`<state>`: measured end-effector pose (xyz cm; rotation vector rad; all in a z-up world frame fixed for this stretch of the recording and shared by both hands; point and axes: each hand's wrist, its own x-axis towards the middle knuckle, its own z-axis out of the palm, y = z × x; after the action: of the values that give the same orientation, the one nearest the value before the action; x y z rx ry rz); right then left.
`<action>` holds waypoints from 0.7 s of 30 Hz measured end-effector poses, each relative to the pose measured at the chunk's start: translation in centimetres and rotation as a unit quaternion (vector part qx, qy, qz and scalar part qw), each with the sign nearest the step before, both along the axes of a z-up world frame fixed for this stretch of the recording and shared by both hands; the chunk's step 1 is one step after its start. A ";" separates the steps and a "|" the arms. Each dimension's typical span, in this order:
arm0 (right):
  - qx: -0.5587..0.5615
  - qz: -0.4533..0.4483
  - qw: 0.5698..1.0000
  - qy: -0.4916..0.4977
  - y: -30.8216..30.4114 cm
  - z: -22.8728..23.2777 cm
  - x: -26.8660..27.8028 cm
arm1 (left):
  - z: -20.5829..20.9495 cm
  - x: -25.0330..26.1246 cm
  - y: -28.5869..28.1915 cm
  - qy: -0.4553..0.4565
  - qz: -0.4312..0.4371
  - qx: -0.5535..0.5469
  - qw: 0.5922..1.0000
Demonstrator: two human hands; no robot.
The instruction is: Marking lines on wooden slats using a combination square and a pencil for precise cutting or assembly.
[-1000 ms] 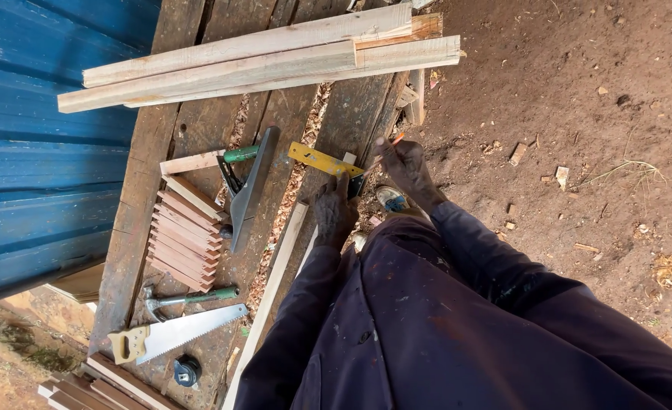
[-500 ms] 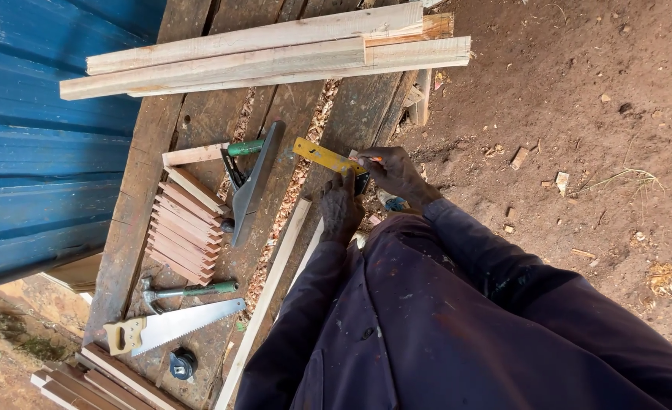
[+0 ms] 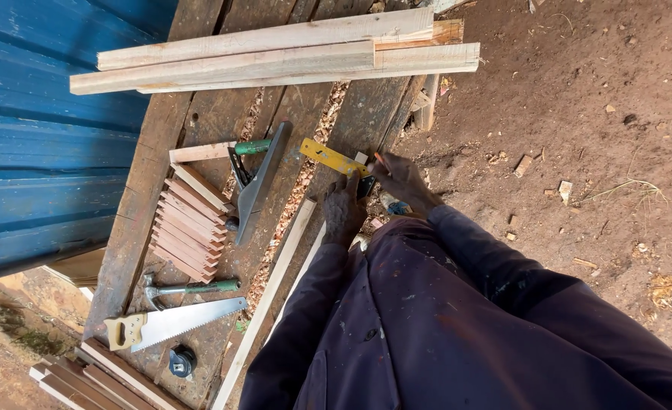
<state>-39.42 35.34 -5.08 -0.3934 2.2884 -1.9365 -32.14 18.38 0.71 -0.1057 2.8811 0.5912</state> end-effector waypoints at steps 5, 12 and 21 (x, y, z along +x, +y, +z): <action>-0.144 0.050 0.984 -0.094 0.2 5.6 1.2 | 3.4 1.8 -0.7 0.046 0.044 0.088 0.994; -0.224 0.053 0.969 -0.095 5.5 5.8 -0.2 | -2.1 8.7 -4.1 0.122 0.093 -0.058 0.986; -0.236 0.068 0.950 -0.191 4.1 6.0 0.2 | -1.2 8.3 -2.9 0.087 0.100 -0.067 0.989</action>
<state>-39.20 39.45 0.93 -0.1857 1.5174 -2.2395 -23.89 15.49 -0.48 -0.3867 3.1026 0.4594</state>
